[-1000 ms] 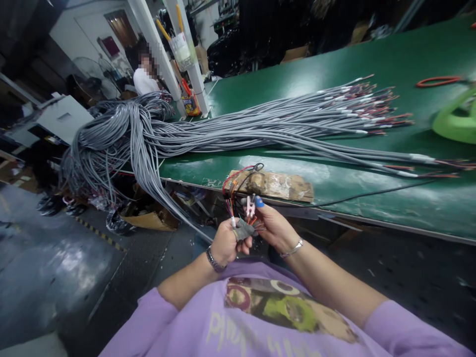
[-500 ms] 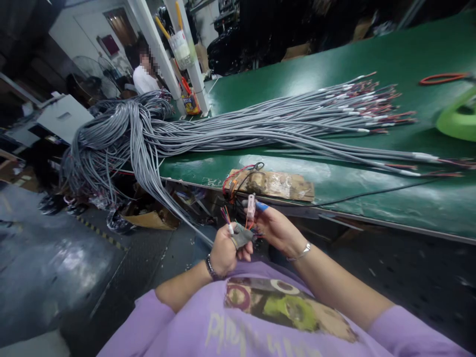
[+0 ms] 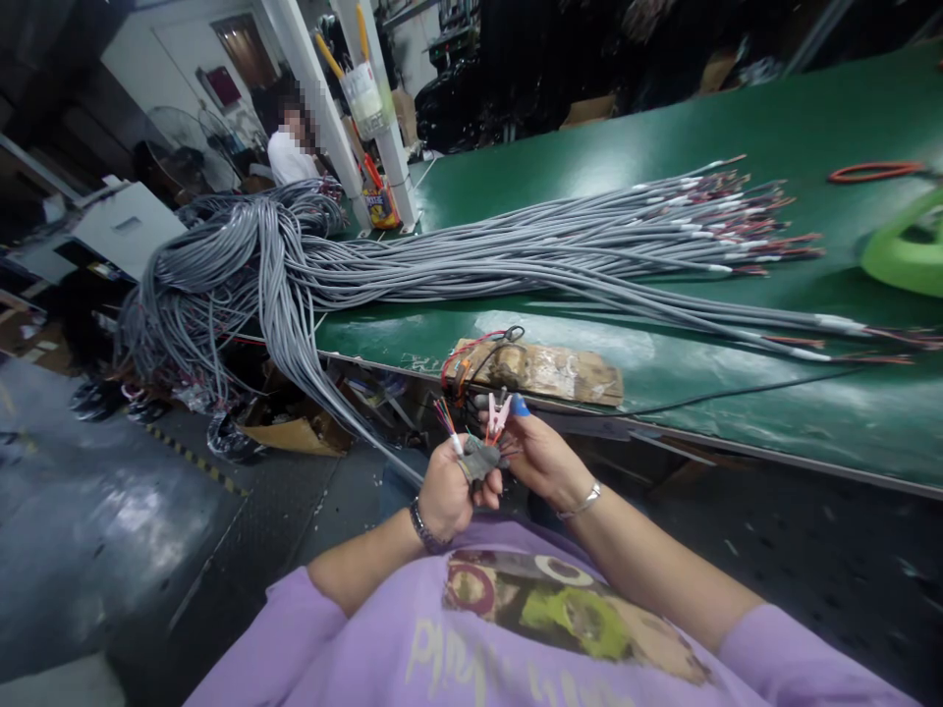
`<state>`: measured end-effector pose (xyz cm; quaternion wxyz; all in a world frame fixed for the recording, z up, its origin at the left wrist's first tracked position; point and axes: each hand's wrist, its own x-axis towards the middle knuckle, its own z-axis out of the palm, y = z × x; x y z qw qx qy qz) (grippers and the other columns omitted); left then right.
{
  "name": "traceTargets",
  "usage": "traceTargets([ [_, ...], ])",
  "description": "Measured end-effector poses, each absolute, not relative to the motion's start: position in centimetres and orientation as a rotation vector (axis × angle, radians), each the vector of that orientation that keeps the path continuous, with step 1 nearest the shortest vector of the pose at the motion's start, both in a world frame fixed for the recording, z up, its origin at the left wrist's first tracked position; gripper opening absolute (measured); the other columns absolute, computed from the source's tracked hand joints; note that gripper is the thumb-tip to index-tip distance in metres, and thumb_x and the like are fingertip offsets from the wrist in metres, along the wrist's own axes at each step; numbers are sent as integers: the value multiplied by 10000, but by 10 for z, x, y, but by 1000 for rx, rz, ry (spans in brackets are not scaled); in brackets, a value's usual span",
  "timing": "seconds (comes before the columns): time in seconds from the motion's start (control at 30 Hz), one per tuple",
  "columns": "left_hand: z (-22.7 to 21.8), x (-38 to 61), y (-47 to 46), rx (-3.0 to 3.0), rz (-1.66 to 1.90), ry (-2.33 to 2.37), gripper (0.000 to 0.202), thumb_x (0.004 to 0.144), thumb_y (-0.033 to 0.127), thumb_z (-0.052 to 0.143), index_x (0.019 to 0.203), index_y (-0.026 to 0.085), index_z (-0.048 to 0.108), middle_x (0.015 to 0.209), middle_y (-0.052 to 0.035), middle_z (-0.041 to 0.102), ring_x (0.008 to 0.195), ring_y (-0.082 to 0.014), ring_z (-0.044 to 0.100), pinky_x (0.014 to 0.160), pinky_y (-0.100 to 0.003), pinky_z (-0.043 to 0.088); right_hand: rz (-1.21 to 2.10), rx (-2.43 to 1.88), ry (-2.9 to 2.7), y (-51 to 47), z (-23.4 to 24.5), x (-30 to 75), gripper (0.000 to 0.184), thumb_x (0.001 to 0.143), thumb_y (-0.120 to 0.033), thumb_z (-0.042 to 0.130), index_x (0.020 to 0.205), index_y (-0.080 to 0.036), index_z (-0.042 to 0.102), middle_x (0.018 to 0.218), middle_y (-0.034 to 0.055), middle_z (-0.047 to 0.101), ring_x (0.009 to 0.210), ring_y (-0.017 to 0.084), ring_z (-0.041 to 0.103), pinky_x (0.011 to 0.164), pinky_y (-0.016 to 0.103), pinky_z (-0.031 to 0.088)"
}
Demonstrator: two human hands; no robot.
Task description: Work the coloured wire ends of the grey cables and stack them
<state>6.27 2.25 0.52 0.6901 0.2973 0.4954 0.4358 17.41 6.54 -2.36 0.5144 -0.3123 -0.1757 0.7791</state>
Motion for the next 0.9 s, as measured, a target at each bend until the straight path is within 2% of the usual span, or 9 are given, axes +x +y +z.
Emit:
traceTargets([
  [0.2,1,62,22,648,973,1134,469,499,513,779,623,192,459,421,42,551,284,-76,450,305,-174,268,1880,-684,-384,67,-26,173,331,559,-471,872,650,-195,712,598,-19,644,525,106,518,503,222,450],
  [0.33,-3,62,22,620,973,1143,462,496,509,773,633,193,465,426,37,561,282,-80,445,303,-176,277,1845,-686,-344,67,-24,171,291,596,-437,865,663,-196,715,594,-23,650,516,99,516,502,212,453],
  [0.57,-1,63,22,622,963,1148,457,488,500,778,620,191,469,414,34,556,274,-75,433,300,-174,262,1885,-696,-312,65,-21,170,363,552,-476,876,638,-172,697,568,-17,642,480,94,505,459,210,443],
  [0.8,-1,60,16,759,963,1103,503,519,563,795,597,181,477,427,32,569,292,-73,469,309,-165,246,1960,-645,-299,61,-22,175,363,685,-559,765,704,-206,681,661,-7,679,545,111,571,519,218,484],
  [0.9,-3,57,11,825,990,1102,511,546,595,783,593,175,497,444,21,588,306,-78,492,317,-167,260,1992,-645,-356,62,-24,179,358,677,-543,774,772,-207,699,708,-1,696,552,115,570,528,230,484],
])
